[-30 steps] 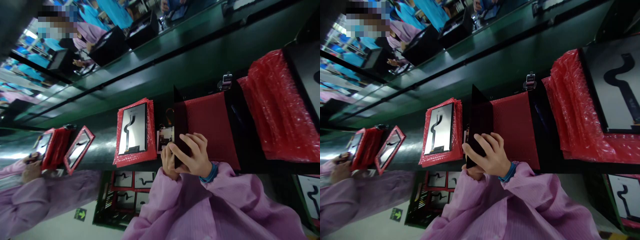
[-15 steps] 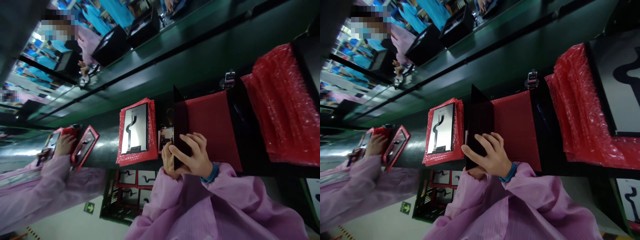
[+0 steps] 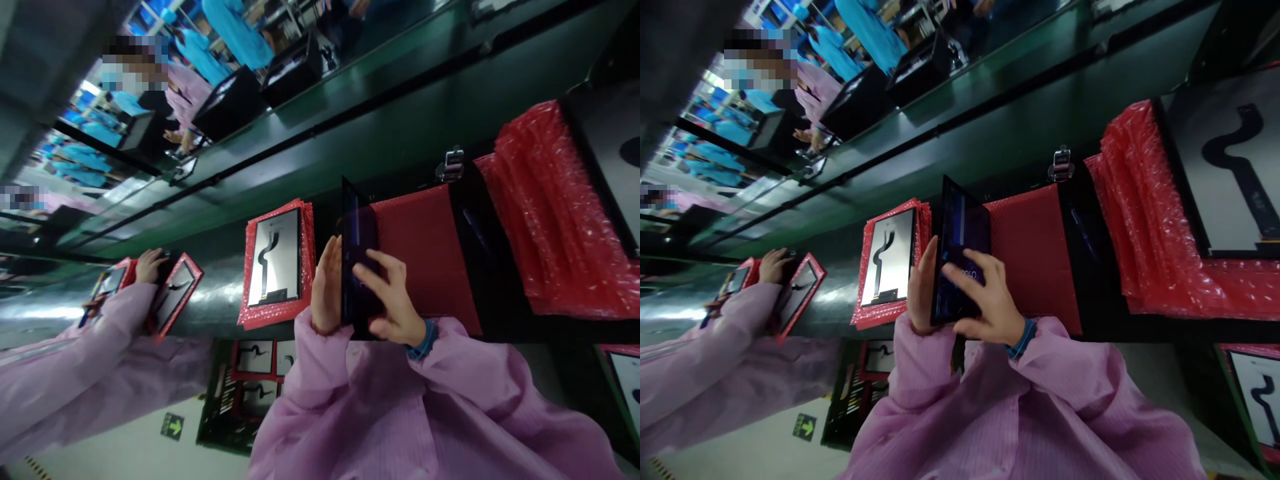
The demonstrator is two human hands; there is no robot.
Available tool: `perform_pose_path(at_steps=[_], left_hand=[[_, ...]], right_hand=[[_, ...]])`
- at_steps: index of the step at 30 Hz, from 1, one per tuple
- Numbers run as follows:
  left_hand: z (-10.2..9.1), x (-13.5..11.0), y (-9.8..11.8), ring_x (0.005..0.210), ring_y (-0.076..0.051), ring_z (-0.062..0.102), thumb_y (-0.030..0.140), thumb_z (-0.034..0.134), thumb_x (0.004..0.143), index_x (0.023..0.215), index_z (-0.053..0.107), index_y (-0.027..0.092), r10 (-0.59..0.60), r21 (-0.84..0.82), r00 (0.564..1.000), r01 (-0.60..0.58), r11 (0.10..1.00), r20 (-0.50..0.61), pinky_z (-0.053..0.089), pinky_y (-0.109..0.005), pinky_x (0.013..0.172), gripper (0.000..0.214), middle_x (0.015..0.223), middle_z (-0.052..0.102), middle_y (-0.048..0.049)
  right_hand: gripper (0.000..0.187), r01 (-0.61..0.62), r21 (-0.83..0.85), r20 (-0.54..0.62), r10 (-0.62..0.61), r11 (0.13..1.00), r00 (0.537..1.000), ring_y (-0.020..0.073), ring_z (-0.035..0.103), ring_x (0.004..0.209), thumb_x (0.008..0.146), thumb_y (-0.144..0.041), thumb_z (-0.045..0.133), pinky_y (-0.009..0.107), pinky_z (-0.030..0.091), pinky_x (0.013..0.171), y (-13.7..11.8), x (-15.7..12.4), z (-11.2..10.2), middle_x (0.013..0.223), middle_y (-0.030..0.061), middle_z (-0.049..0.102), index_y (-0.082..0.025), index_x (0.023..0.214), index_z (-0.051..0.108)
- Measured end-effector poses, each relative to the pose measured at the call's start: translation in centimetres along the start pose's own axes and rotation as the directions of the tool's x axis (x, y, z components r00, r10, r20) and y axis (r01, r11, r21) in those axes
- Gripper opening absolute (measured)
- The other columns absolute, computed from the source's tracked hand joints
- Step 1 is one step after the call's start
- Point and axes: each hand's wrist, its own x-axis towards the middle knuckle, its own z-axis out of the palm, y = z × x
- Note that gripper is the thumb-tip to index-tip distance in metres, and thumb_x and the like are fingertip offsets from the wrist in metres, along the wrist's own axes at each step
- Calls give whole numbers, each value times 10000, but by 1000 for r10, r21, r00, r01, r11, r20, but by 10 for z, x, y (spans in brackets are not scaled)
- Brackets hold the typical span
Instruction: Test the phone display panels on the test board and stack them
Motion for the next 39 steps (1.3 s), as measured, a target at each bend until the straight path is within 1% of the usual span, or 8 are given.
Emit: perform_pose_path(at_steps=[4, 10, 15, 20, 28, 30, 33, 39], left_hand=[[9, 21, 11, 1450, -278, 468, 543, 526, 969, 1340, 652, 283, -58, -57, 997, 61, 997, 43, 336, -462, 1245, 471, 1457, 615, -34], [10, 24, 16, 1431, -285, 491, 410, 552, 954, 1329, 653, 292, -96, -32, 995, 96, 995, -5, 373, -471, 1219, 406, 1422, 642, -25], [12, 23, 15, 1441, -276, 481, 344, 619, 905, 1309, 658, 295, -87, -92, 996, 88, 992, 8, 376, -447, 1216, 409, 1427, 638, -11], [8, 27, 14, 1407, -265, 522, 317, 622, 879, 1318, 653, 295, -72, -88, 997, 71, 994, -7, 400, -423, 1198, 440, 1406, 655, -8], [2, 31, 12, 1383, -246, 546, 267, 589, 873, 1357, 623, 241, -91, -132, 996, 87, 987, -24, 399, -384, 1186, 486, 1407, 657, -22], [4, 29, 13, 1375, -252, 552, 268, 586, 880, 1364, 615, 239, -89, -135, 996, 86, 987, -19, 419, -389, 1165, 486, 1398, 661, -31], [6, 27, 15, 1368, -263, 555, 283, 605, 872, 1327, 639, 254, -89, -108, 996, 86, 990, -18, 440, -387, 1141, 457, 1393, 663, -29], [5, 29, 16, 1326, -273, 589, 310, 637, 817, 1284, 654, 290, -102, -58, 994, 99, 993, -41, 497, -395, 1079, 468, 1383, 669, -18]], right_hand=[[732, -394, 76, 41, 392, 916, 919, 308, 423, 1344, 1011, -637, 276, 597, 368, 1141, 8, -3, 6, 1484, 165, 477, -218, 1610, 236], [735, -62, 245, 132, 30, 968, 991, 276, 341, 1463, 997, -665, 295, 534, 333, 1211, 2, 1, 0, 1564, 108, 451, -235, 1593, 266], [566, -359, 150, -79, 374, 921, 924, 255, 405, 1390, 1041, -516, 313, 537, 336, 1206, 6, -1, 2, 1494, 125, 502, -215, 1516, 381], [664, -465, 68, -18, 467, 883, 884, 290, 379, 1374, 999, -548, 415, 582, 323, 1203, 18, -4, 13, 1493, 155, 480, -183, 1546, 323], [750, -90, 220, 228, 38, 971, 973, 285, 248, 1519, 987, -633, 387, 567, 259, 1248, 5, 2, 3, 1608, 98, 392, -258, 1610, 203], [643, -154, 248, 110, 130, 956, 985, 261, 310, 1495, 1020, -568, 355, 544, 273, 1247, 5, 1, 2, 1587, 90, 414, -282, 1587, 257], [588, -344, 245, -44, 365, 907, 930, 255, 397, 1433, 1026, -514, 392, 540, 318, 1220, 11, -1, 7, 1540, 122, 441, -263, 1550, 304], [639, -440, 186, -29, 452, 879, 891, 285, 402, 1412, 982, -558, 469, 571, 312, 1205, 23, -5, 16, 1500, 167, 462, -203, 1500, 355]])
